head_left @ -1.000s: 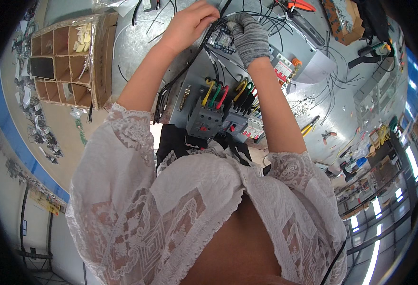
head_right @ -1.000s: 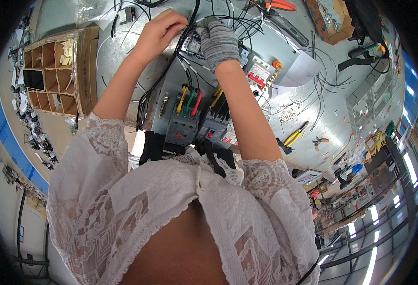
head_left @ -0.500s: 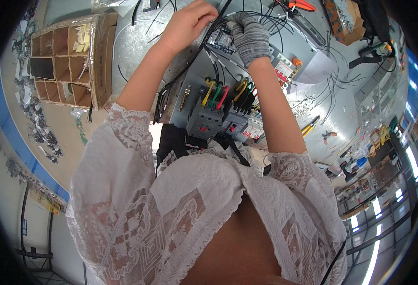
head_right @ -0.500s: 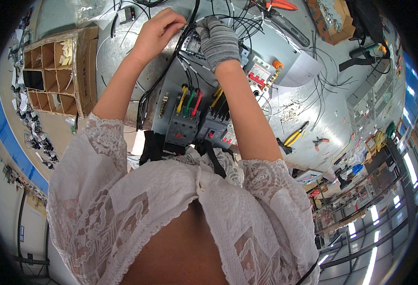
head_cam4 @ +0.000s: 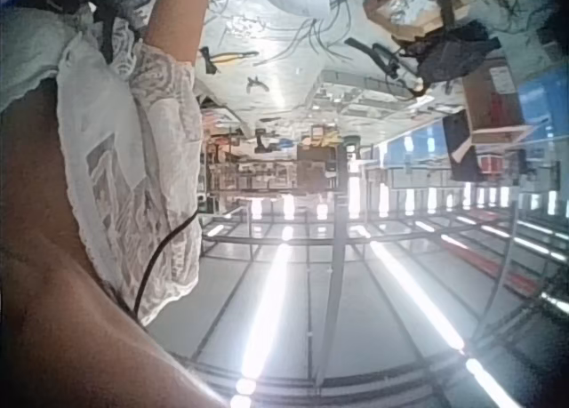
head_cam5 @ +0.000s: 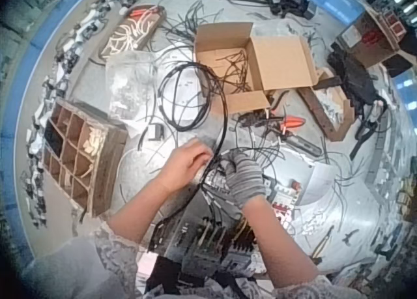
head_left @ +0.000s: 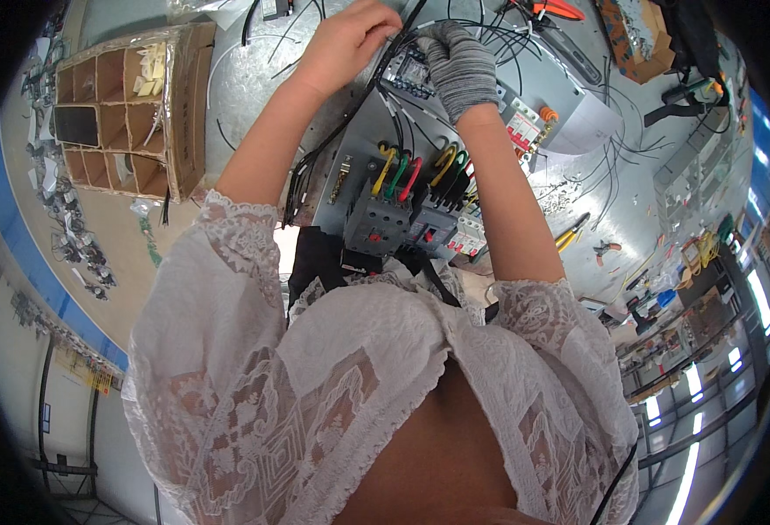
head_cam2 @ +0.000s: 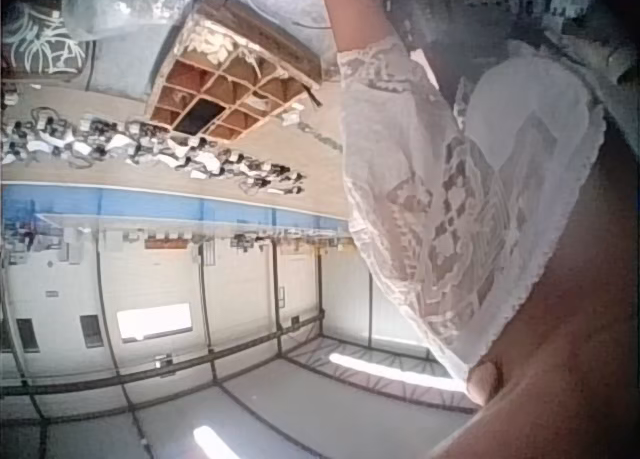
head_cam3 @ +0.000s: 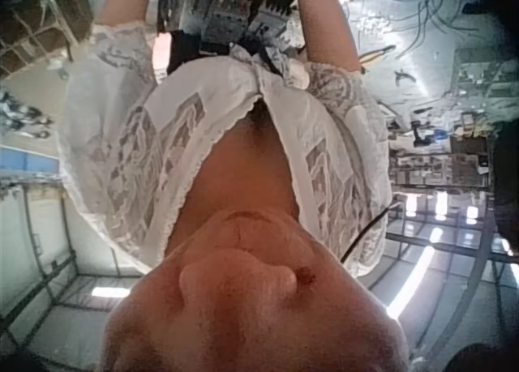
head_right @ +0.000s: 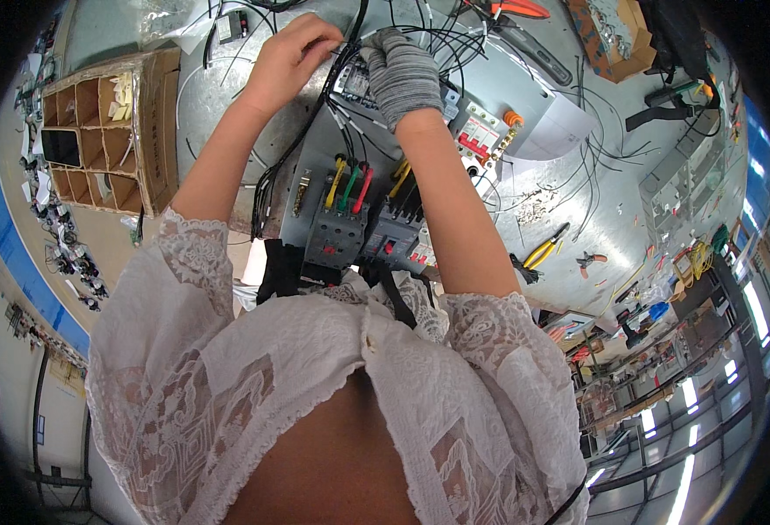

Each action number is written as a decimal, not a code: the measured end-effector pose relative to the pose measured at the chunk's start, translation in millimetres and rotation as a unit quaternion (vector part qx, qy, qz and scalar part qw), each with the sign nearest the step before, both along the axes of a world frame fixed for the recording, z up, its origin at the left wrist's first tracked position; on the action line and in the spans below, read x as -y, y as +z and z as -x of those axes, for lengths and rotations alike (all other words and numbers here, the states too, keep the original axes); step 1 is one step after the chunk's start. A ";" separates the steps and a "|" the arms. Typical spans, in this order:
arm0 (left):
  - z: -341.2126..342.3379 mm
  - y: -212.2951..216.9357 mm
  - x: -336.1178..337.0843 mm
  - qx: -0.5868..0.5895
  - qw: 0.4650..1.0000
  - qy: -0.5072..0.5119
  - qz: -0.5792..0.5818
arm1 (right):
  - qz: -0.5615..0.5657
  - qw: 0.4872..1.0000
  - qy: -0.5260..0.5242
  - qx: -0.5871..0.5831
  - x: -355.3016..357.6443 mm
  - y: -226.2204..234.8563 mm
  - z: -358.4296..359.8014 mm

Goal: The person strips wire insulation, inserts wires into terminal blocks, and secures connections using pliers and a screwdriver. The person also applies tape to bundle wires and organizes the wiring within the electrical panel.

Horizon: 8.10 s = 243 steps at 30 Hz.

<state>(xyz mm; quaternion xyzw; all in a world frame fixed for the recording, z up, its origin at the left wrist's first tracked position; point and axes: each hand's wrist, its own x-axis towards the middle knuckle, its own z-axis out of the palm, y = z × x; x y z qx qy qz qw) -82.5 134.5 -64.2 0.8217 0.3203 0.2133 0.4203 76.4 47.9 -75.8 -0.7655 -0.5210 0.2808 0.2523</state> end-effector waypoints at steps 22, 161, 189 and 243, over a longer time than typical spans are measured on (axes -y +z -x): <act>-3.8 1.2 1.1 -0.013 1.000 -0.006 -0.020 | 0.009 1.000 0.004 0.009 -1.2 -1.4 0.5; -21.0 -52.2 47.6 -0.033 0.878 0.357 0.318 | 0.119 0.980 0.144 -0.061 -40.0 -15.9 5.2; 32.2 -54.7 87.0 -0.006 0.919 0.277 0.279 | 0.154 0.963 0.075 -0.206 346.8 133.8 21.3; -24.0 -58.5 40.5 0.097 0.931 0.195 0.293 | 0.002 0.990 0.051 -0.129 -13.3 2.5 -51.6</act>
